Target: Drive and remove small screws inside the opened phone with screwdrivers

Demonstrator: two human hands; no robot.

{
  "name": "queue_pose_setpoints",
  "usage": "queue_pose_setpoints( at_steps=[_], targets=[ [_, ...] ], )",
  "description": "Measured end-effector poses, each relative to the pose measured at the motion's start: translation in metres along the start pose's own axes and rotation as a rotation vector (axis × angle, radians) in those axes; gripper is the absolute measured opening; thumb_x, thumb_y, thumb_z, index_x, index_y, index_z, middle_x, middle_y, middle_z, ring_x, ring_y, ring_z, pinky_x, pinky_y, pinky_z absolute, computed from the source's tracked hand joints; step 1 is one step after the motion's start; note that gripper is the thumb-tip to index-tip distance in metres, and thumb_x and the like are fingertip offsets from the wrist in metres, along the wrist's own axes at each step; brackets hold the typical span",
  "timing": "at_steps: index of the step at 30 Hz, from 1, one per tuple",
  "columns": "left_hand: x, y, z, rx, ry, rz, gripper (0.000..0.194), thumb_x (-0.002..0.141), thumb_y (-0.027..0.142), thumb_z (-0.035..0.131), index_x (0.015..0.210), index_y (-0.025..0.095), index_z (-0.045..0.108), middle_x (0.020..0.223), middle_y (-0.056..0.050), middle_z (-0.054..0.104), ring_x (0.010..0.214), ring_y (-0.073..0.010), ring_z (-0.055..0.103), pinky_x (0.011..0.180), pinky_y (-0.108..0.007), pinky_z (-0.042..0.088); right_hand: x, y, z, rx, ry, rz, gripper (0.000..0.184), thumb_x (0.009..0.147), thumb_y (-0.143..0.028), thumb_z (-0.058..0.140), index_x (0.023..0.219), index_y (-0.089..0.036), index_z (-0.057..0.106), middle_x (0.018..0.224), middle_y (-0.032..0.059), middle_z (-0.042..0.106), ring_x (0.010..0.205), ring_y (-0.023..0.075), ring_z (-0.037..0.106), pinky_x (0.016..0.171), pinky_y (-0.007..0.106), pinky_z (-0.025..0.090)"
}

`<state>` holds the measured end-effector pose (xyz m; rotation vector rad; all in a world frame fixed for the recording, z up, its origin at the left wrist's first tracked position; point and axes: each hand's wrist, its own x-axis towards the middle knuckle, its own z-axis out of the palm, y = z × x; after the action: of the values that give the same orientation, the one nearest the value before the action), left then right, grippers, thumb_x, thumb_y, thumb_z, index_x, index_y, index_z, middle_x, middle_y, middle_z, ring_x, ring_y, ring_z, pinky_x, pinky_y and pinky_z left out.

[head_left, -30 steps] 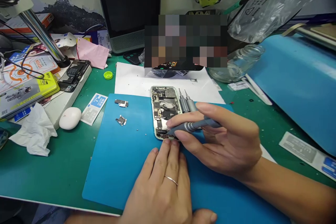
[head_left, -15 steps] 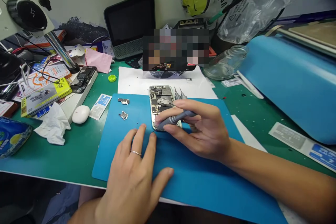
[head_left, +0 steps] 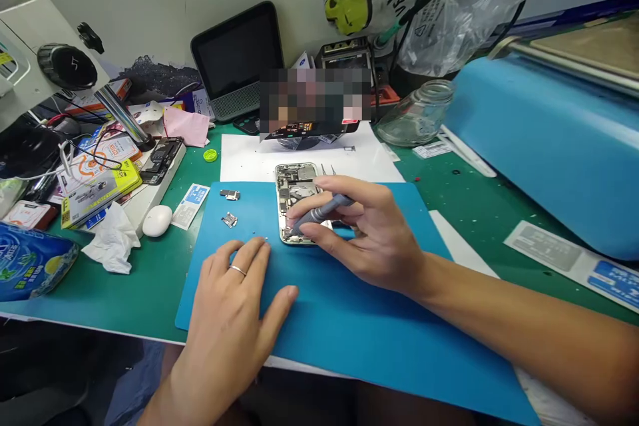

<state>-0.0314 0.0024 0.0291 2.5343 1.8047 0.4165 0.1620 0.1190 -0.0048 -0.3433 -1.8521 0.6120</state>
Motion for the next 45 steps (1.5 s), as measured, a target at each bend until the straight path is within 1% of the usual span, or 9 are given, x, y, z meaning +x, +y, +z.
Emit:
queue_pose_setpoints(
  at_steps=[5, 10, 16, 20, 24, 27, 32, 38, 45],
  targets=[
    [0.004, 0.005, 0.001, -0.033, -0.057, 0.042, 0.044, 0.109, 0.042, 0.057, 0.142, 0.013, 0.061, 0.154, -0.015, 0.056, 0.133, -0.0392, 0.054, 0.105, -0.056, 0.052, -0.002, 0.0, 0.002, 0.008, -0.026, 0.001, 0.06, 0.098, -0.009, 0.064, 0.15, -0.03, 0.043, 0.11, 0.0043, 0.074, 0.096, 0.0171, 0.079, 0.079, 0.028, 0.071],
    [0.007, 0.008, 0.003, -0.049, -0.053, 0.056, 0.048, 0.11, 0.041, 0.055, 0.145, 0.008, 0.057, 0.151, -0.016, 0.06, 0.134, -0.0388, 0.053, 0.108, -0.057, 0.051, -0.002, 0.001, 0.003, 0.02, -0.032, 0.005, 0.064, 0.097, -0.007, 0.065, 0.151, -0.032, 0.042, 0.11, 0.0034, 0.074, 0.097, 0.0167, 0.079, 0.08, 0.027, 0.07],
    [0.001, -0.004, -0.003, -0.02, -0.025, 0.005, 0.046, 0.112, 0.04, 0.05, 0.145, 0.009, 0.058, 0.149, -0.016, 0.061, 0.132, -0.0379, 0.054, 0.106, -0.055, 0.051, -0.001, 0.002, 0.0, -0.008, -0.004, -0.008, 0.066, 0.096, -0.006, 0.067, 0.151, -0.034, 0.044, 0.108, 0.0026, 0.074, 0.097, 0.017, 0.08, 0.08, 0.026, 0.071],
    [-0.003, -0.015, -0.003, 0.055, -0.033, -0.048, 0.048, 0.111, 0.041, 0.053, 0.147, 0.01, 0.058, 0.149, -0.015, 0.061, 0.13, -0.0385, 0.055, 0.103, -0.056, 0.051, -0.001, 0.002, -0.002, -0.034, 0.008, -0.013, 0.068, 0.096, -0.006, 0.067, 0.152, -0.036, 0.043, 0.113, 0.003, 0.074, 0.097, 0.0162, 0.08, 0.079, 0.026, 0.071],
    [-0.005, -0.018, 0.002, 0.134, -0.078, -0.02, 0.057, 0.109, 0.048, 0.055, 0.151, 0.009, 0.055, 0.155, -0.015, 0.057, 0.132, -0.04, 0.054, 0.102, -0.055, 0.051, -0.002, 0.0, -0.006, -0.055, -0.016, 0.037, 0.068, 0.095, -0.007, 0.07, 0.151, -0.038, 0.046, 0.109, 0.0013, 0.075, 0.097, 0.0166, 0.08, 0.078, 0.026, 0.071],
    [-0.008, -0.018, 0.003, 0.163, -0.085, -0.012, 0.058, 0.109, 0.049, 0.055, 0.152, 0.01, 0.056, 0.157, -0.014, 0.055, 0.132, -0.0398, 0.054, 0.102, -0.054, 0.05, -0.004, 0.0, -0.008, -0.033, -0.002, 0.074, 0.069, 0.094, -0.008, 0.071, 0.15, -0.04, 0.048, 0.104, -0.0002, 0.076, 0.095, 0.0178, 0.081, 0.076, 0.027, 0.071],
    [-0.011, -0.019, 0.003, 0.163, -0.084, -0.016, 0.057, 0.111, 0.049, 0.051, 0.155, 0.013, 0.053, 0.161, -0.011, 0.052, 0.134, -0.0388, 0.054, 0.101, -0.053, 0.048, -0.008, 0.001, -0.009, -0.025, 0.032, 0.102, 0.072, 0.092, -0.008, 0.073, 0.151, -0.044, 0.05, 0.104, -0.0007, 0.079, 0.092, 0.0182, 0.081, 0.075, 0.028, 0.072],
    [-0.012, -0.018, 0.006, 0.132, -0.06, -0.036, 0.057, 0.113, 0.049, 0.042, 0.156, 0.013, 0.052, 0.161, -0.007, 0.052, 0.135, -0.0379, 0.053, 0.103, -0.053, 0.043, -0.011, 0.0, -0.01, -0.014, 0.028, 0.156, 0.073, 0.092, -0.011, 0.074, 0.151, -0.047, 0.05, 0.106, -0.0021, 0.08, 0.089, 0.0169, 0.081, 0.075, 0.026, 0.071],
    [-0.014, -0.017, 0.007, 0.117, -0.062, -0.042, 0.059, 0.116, 0.049, 0.032, 0.158, 0.011, 0.048, 0.164, -0.006, 0.048, 0.138, -0.0361, 0.049, 0.104, -0.051, 0.04, -0.008, -0.002, -0.011, 0.011, 0.019, 0.187, 0.073, 0.091, -0.008, 0.074, 0.149, -0.047, 0.053, 0.104, -0.0024, 0.08, 0.089, 0.0161, 0.081, 0.074, 0.025, 0.07]
  ],
)
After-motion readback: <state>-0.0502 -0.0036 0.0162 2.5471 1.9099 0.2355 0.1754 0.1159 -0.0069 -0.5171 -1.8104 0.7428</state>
